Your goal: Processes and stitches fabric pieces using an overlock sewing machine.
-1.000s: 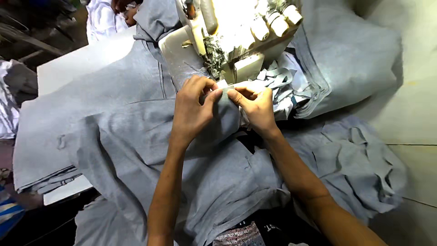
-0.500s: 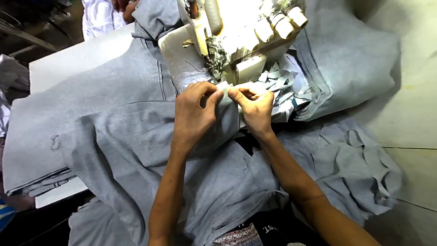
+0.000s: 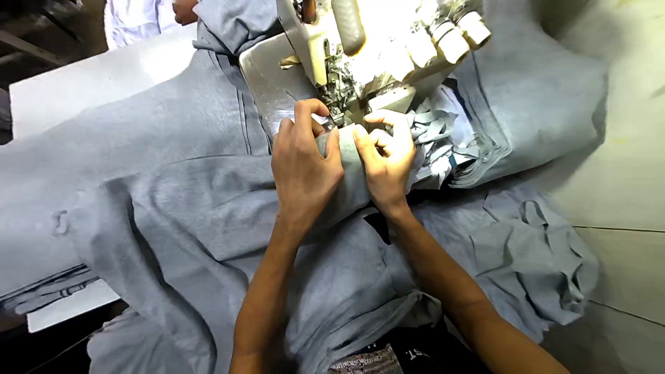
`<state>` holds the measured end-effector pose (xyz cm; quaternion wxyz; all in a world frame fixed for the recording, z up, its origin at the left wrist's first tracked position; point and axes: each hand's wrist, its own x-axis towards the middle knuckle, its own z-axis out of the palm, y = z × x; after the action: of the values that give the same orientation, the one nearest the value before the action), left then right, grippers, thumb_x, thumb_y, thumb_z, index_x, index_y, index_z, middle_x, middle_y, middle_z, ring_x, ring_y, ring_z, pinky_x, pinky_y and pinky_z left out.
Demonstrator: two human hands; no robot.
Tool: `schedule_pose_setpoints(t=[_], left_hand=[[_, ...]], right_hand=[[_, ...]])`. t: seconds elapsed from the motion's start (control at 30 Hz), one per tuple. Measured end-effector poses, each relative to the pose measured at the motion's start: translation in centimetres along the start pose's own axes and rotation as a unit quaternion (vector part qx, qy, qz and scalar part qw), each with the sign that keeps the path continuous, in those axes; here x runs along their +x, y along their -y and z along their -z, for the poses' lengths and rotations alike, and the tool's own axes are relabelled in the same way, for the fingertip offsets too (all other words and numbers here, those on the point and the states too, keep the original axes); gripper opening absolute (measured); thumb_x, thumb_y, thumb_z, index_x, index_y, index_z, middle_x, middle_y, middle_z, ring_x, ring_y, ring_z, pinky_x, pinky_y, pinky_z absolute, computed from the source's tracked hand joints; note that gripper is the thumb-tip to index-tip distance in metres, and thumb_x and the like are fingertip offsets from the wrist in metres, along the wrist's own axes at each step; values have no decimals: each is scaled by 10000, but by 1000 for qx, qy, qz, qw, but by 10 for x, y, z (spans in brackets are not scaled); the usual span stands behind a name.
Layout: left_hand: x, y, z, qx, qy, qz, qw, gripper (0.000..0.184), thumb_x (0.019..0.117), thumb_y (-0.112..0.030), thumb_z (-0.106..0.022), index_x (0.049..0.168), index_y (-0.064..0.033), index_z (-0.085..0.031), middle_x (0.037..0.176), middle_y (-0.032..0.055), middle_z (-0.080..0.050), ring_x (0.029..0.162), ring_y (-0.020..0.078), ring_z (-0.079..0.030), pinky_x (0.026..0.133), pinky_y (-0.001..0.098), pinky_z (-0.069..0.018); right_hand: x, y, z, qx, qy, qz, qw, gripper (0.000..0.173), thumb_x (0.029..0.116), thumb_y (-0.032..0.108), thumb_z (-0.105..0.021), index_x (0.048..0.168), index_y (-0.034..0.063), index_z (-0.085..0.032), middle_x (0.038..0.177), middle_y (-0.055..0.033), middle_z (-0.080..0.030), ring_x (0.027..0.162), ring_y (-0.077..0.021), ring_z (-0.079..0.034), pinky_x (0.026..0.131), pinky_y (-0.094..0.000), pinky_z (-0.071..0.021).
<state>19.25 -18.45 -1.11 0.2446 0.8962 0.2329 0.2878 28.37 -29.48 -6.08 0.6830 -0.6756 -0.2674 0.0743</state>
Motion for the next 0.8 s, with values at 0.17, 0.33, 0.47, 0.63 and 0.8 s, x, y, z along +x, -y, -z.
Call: schedule_pose_setpoints(t=[0.17, 0.33, 0.47, 0.63, 0.8], left_hand=[[3, 2, 1, 5, -8, 6, 1000, 383, 941, -160, -687, 1282, -97, -524, 877, 66, -599, 777, 260, -580, 631, 416, -462], [17, 6, 0, 2, -9, 39, 999, 389, 943, -155, -687, 1289, -101, -516, 895, 63, -618, 796, 252, -604, 655, 412, -486], [24, 8, -3, 4, -14, 53, 999, 395, 942, -163, -683, 1295, -102, -516, 907, 59, -625, 817, 246, -615, 675, 416, -499], [28, 10, -6, 21, -33, 43, 998, 379, 933, -195, -675, 1272, -75, -556, 912, 59, -661, 873, 248, -637, 772, 429, -519], [-8, 32, 31, 34, -14, -3, 999, 373, 1025, -263, -595, 1347, -79, -549, 1194, 119, -623, 1121, 300, -588, 910, 520, -470]], right_hand=[[7, 1, -14, -13, -39, 1, 999, 155, 1004, 164, -638, 1145, 105, -610, 553, 10, -414, 384, -79, -302, 347, -210, -273], [19, 3, -27, 13, -61, 26, 998, 86, 996, 88, -634, 1074, 66, -608, 512, 21, -347, 365, -55, -250, 335, -191, -232], [20, 4, -29, 5, -68, 22, 997, 82, 1001, 120, -647, 1050, 78, -596, 496, 21, -330, 353, -62, -244, 328, -201, -226], [17, 4, -24, -3, -58, 18, 998, 90, 1015, 160, -631, 1040, 88, -582, 501, 20, -316, 354, -64, -241, 329, -199, -232], [-16, 2, 6, -50, 20, -44, 998, 235, 1051, 335, -574, 1172, 138, -612, 572, 0, -497, 412, -112, -418, 358, -255, -341]])
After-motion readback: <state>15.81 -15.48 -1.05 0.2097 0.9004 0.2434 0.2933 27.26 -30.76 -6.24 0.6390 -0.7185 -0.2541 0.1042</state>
